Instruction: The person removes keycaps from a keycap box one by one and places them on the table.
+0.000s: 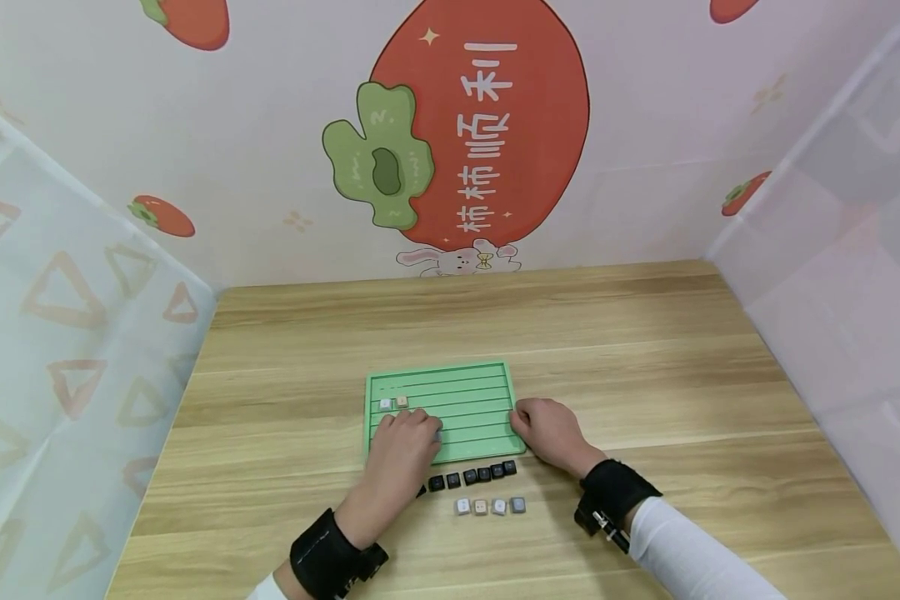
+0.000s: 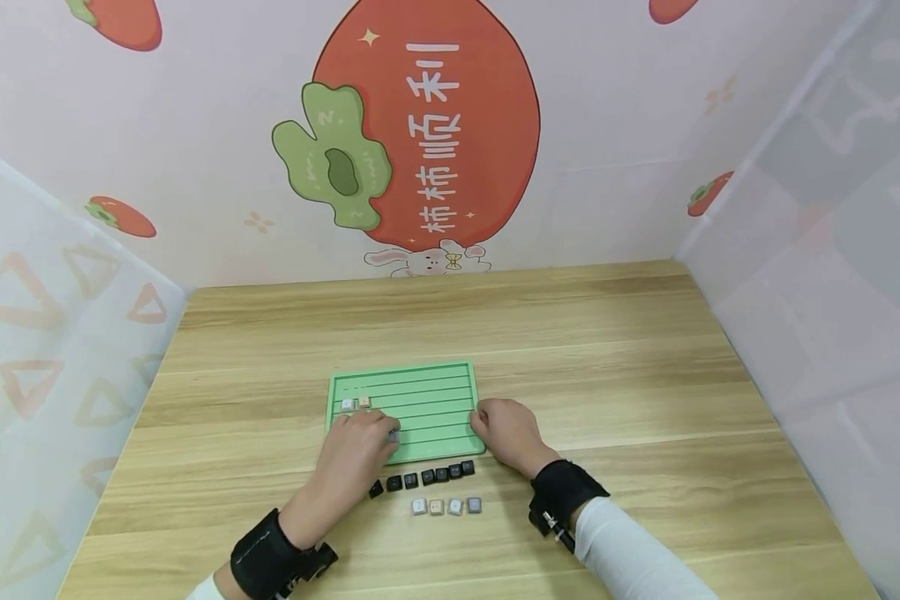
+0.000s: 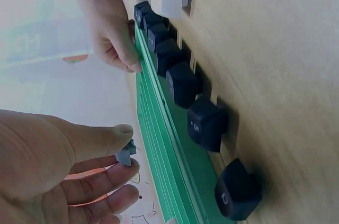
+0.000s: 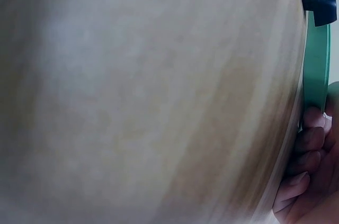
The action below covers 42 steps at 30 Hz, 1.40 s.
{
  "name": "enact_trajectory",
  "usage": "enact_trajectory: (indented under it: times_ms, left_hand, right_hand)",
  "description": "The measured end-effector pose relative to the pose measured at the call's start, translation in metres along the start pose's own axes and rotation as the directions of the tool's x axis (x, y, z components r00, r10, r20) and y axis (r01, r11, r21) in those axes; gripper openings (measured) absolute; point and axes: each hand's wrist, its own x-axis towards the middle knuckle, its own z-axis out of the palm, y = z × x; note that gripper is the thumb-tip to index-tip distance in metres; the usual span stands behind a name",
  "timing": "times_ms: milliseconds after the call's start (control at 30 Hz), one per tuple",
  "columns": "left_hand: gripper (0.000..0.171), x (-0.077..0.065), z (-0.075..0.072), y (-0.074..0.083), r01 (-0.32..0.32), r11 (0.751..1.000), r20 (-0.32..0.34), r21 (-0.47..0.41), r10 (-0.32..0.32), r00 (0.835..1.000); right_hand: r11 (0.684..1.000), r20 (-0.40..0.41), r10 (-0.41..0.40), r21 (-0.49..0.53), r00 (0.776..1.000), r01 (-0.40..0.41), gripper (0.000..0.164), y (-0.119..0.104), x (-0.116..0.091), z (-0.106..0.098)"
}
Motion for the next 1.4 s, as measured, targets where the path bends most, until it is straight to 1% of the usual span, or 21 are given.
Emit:
enact_trajectory:
  times_ms: [233,500,733,933,1133,1400]
  left_hand:
    - [0.02,-0.004,-0.001,0.004,-0.013,1.0,0.003,0.016,0.013,1.0]
    - [0.014,-0.008,-0.002,0.003,-0.011,1.0,0.014,0.006,0.01,1.0]
    - [0.012,-0.015,-0.002,0.005,-0.042,0.999,0.034,0.004,0.042,0.999]
    - [0.016,-0.02,-0.002,0.008,-0.041,0.999,0.063,-0.012,0.042,0.997]
    - [0.016,-0.027,-0.001,0.011,-0.06,0.998,0.05,-0.02,0.061,0.997]
    - [0.023,-0.031,0.001,0.015,-0.071,0.996,0.055,-0.045,0.073,0.996]
  right_hand:
    - [1.0,0.003,0.004,-0.002,1.0,-0.004,0.041,0.0,0.0,0.0]
    - [1.0,0.016,0.006,-0.01,1.0,-0.006,0.04,0.002,0.002,0.001]
    - [1.0,0.012,0.007,-0.008,1.0,-0.007,0.041,0.001,0.002,0.0]
    - [1.0,0.013,0.012,-0.003,1.0,-0.012,0.041,0.001,0.001,0.0]
    - [1.0,0.012,0.009,-0.008,1.0,-0.009,0.041,0.002,0.001,0.002]
    - [1.0,0.011,0.008,-0.018,1.0,-0.008,0.041,0.002,0.001,0.002]
